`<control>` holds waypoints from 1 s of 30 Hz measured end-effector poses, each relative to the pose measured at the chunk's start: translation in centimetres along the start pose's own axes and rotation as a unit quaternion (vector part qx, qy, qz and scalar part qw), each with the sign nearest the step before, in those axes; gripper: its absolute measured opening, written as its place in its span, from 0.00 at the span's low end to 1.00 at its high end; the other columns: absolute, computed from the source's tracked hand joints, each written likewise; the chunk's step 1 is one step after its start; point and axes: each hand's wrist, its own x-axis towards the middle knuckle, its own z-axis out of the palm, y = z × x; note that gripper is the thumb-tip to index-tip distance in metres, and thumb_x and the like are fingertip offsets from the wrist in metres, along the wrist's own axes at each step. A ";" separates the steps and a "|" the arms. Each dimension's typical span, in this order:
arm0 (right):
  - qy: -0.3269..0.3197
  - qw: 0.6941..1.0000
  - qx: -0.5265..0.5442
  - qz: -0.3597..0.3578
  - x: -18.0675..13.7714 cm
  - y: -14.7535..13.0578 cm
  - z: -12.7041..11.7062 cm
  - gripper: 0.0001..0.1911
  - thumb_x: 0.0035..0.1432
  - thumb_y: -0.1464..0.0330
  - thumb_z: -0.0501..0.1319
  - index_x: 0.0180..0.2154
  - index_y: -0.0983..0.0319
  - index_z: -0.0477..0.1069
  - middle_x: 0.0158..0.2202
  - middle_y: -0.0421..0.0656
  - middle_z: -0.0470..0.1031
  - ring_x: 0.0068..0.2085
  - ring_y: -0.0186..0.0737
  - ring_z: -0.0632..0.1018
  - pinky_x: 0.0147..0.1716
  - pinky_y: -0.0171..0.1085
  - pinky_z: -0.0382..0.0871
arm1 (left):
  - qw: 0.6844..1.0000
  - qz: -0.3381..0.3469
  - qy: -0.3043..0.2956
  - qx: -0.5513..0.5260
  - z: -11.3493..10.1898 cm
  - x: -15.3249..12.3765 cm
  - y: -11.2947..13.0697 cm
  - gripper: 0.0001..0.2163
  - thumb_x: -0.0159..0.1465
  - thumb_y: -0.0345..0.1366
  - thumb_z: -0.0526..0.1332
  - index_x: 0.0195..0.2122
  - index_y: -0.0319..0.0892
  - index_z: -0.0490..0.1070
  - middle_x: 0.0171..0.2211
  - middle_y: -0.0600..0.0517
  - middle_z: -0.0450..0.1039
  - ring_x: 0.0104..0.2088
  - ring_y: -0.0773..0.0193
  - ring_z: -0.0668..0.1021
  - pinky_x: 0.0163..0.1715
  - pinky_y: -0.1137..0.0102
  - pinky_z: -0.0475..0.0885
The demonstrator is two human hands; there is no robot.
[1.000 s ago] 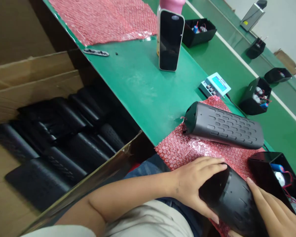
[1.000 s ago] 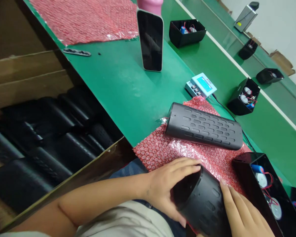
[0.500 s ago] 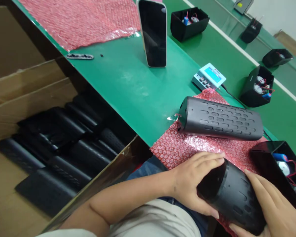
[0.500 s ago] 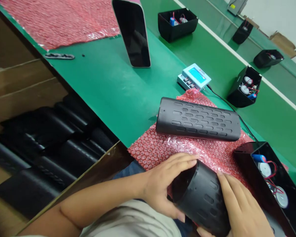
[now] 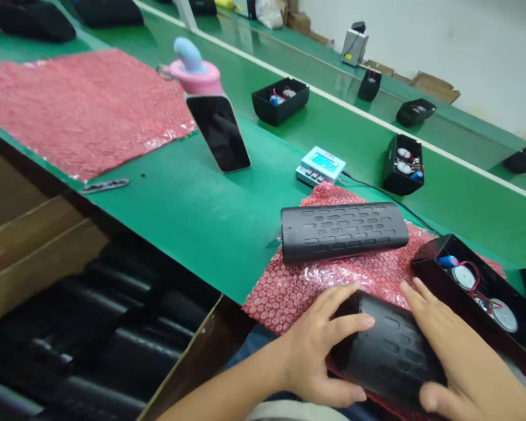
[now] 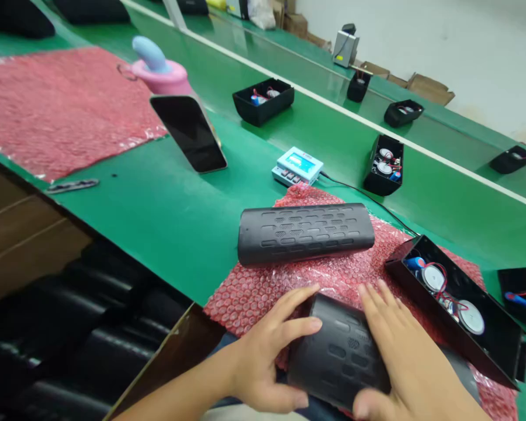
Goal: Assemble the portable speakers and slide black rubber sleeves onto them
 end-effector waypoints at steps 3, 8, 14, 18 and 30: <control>0.006 0.998 -0.034 -0.058 1.4 -0.2 -0.1 0.44 0.59 0.45 0.42 0.64 0.69 0.39 0.62 0.57 0.52 0.62 0.60 0.54 0.49 0.60 0.63 | 0.995 0.025 -0.019 0.099 -2.6 0.9 0.9 0.34 0.59 0.55 0.51 0.62 0.44 0.47 0.63 0.40 0.47 0.60 0.48 0.60 0.56 0.54 0.58; 0.037 0.999 -0.001 -0.040 4.3 1.5 -1.6 0.33 0.62 0.56 0.48 0.64 0.64 0.44 0.63 0.53 0.51 0.62 0.50 0.55 0.52 0.52 0.65 | 0.887 -0.060 0.039 0.457 -5.6 4.4 1.8 0.25 0.60 0.37 0.57 0.59 0.40 0.57 0.58 0.40 0.60 0.59 0.47 0.61 0.58 0.52 0.55; 0.026 1.000 0.008 0.001 13.0 5.0 -0.2 0.41 0.47 0.62 0.62 0.61 0.66 0.52 0.64 0.55 0.48 0.64 0.59 0.48 0.57 0.62 0.46 | 0.762 -0.185 -0.071 0.617 -5.9 8.0 -0.2 0.43 0.45 0.41 0.71 0.59 0.29 0.56 0.58 0.28 0.57 0.58 0.38 0.61 0.55 0.49 0.59; -0.019 0.996 0.086 0.034 17.8 6.4 -0.3 0.43 0.42 0.59 0.65 0.60 0.64 0.55 0.61 0.52 0.57 0.60 0.55 0.58 0.57 0.57 0.50 | 0.789 -0.189 -0.098 0.576 -8.5 10.1 -1.3 0.42 0.42 0.44 0.71 0.56 0.29 0.59 0.54 0.33 0.64 0.53 0.42 0.68 0.53 0.53 0.63; -0.023 0.978 0.162 0.126 21.4 6.4 -0.8 0.29 0.37 0.59 0.67 0.46 0.55 0.70 0.48 0.43 0.72 0.49 0.52 0.70 0.49 0.54 0.55 | 0.826 -0.215 -0.113 0.508 -11.2 11.7 -2.2 0.37 0.41 0.49 0.68 0.51 0.37 0.61 0.46 0.42 0.69 0.45 0.48 0.72 0.45 0.58 0.67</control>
